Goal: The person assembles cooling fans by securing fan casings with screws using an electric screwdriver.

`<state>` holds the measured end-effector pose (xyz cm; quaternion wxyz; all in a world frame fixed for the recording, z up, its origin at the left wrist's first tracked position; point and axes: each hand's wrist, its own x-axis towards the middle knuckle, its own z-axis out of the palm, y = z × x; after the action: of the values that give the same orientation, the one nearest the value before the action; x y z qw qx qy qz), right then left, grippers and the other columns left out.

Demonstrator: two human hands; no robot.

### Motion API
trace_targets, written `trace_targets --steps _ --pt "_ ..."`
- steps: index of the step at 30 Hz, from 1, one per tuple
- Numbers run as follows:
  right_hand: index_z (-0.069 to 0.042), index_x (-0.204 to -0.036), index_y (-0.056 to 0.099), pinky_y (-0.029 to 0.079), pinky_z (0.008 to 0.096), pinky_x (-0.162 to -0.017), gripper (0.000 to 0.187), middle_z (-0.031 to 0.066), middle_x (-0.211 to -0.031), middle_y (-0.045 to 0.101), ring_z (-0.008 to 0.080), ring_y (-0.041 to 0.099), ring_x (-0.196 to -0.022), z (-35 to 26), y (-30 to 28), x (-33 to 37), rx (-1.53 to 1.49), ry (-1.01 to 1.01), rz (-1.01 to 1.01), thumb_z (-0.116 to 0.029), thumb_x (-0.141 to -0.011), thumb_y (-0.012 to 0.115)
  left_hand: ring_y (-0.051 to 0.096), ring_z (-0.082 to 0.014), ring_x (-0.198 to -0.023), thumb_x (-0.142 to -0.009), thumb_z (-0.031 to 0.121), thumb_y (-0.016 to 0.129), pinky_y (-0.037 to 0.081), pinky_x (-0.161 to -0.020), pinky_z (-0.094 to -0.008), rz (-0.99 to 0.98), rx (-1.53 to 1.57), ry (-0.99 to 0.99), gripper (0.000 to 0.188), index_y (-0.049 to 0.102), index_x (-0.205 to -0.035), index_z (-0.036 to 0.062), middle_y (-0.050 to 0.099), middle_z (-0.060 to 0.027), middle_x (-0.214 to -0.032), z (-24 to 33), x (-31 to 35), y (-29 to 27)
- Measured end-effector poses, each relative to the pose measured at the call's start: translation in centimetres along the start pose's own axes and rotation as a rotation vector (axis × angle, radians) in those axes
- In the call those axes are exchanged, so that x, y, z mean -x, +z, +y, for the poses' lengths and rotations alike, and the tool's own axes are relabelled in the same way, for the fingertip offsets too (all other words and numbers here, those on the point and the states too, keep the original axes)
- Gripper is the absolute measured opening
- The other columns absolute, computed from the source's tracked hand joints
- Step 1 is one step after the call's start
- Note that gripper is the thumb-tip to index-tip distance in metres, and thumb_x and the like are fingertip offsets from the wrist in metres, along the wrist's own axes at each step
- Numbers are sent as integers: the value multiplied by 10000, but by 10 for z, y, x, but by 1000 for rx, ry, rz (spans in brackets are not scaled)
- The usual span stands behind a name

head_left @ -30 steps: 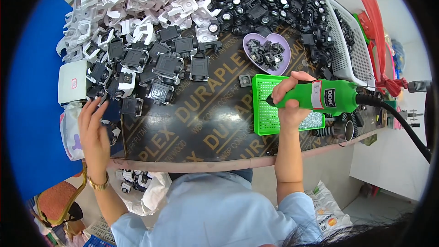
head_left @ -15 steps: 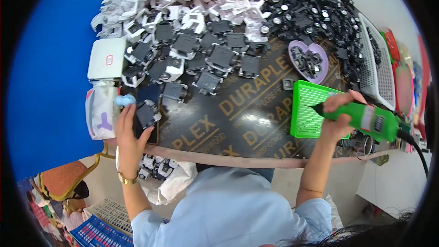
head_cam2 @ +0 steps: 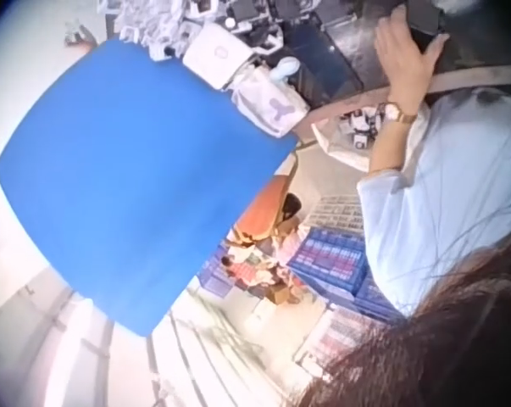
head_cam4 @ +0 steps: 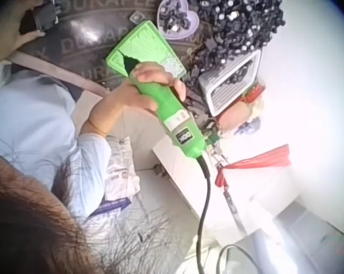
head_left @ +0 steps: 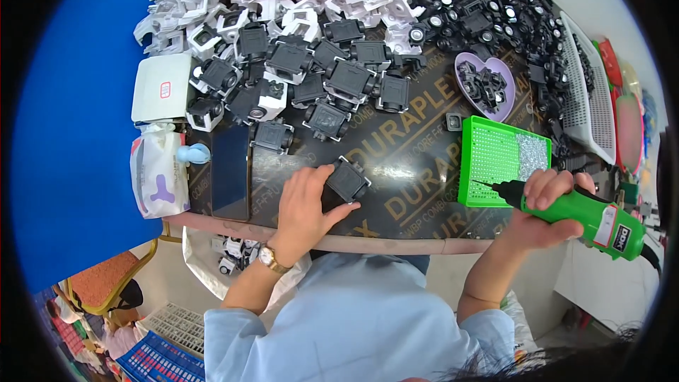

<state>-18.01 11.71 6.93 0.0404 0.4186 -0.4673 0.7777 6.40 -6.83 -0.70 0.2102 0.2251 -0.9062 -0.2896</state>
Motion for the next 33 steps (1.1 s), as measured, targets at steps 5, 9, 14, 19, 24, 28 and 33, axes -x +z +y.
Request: trace_targets --steps 5,9,14,19,24,28,33 --pt "2 -1204 365 372 250 -426 695 30 -609 465 116 414 -465 1 3 3 -15 27 3 -585 -855 496 532 -326 -977 -601 289 801 445 -805 -398 13 40 180 557 525 -1001 15 528 -154 -1128 -2 -9 6" --pt "1 -1201 369 379 253 -435 689 37 -613 476 124 429 -469 3 6 2 -35 22 -13 -572 -849 520 529 -311 -945 -634 224 778 459 -776 -384 -146 103 284 493 528 -1012 31 496 -147 -1136 4 -21 1" --pt "-3 -1200 372 386 255 -446 690 43 -616 488 127 442 -472 3 1 4 -25 28 -5 -566 -838 542 540 -315 -932 -612 170 807 482 -748 -371 -262 25 248 530 533 -1047 42 490 -145 -1066 7 -28 2" --pt "-11 -1195 372 388 258 -449 694 40 -614 491 139 447 -474 3 -1 8 -12 41 -14 -569 -826 559 552 -323 -907 -639 22 739 497 -724 -374 -216 244 167 468 517 -1051 44 460 -135 -1070 10 -32 8" --pt "-12 -1192 368 388 261 -444 700 41 -615 496 140 448 -475 3 4 10 -37 56 -33 -572 -820 564 535 -335 -932 -626 -71 677 483 -757 -380 -258 203 99 472 488 -1049 19 437 -139 -1069 20 -26 9" --pt "-10 -1192 367 382 259 -429 708 39 -608 501 137 446 -463 1 8 10 -81 79 -35 -568 -810 579 516 -347 -946 -619 -101 653 465 -781 -394 -221 195 48 473 471 -1038 22 423 -143 -1065 33 -25 10" --pt "-9 -1179 380 388 262 -423 708 40 -590 505 137 453 -454 -1 12 13 -53 111 -25 -549 -787 620 524 -350 -924 -611 -116 610 469 -735 -411 -300 192 -30 398 462 -948 34 431 -153 -1054 44 -31 8"
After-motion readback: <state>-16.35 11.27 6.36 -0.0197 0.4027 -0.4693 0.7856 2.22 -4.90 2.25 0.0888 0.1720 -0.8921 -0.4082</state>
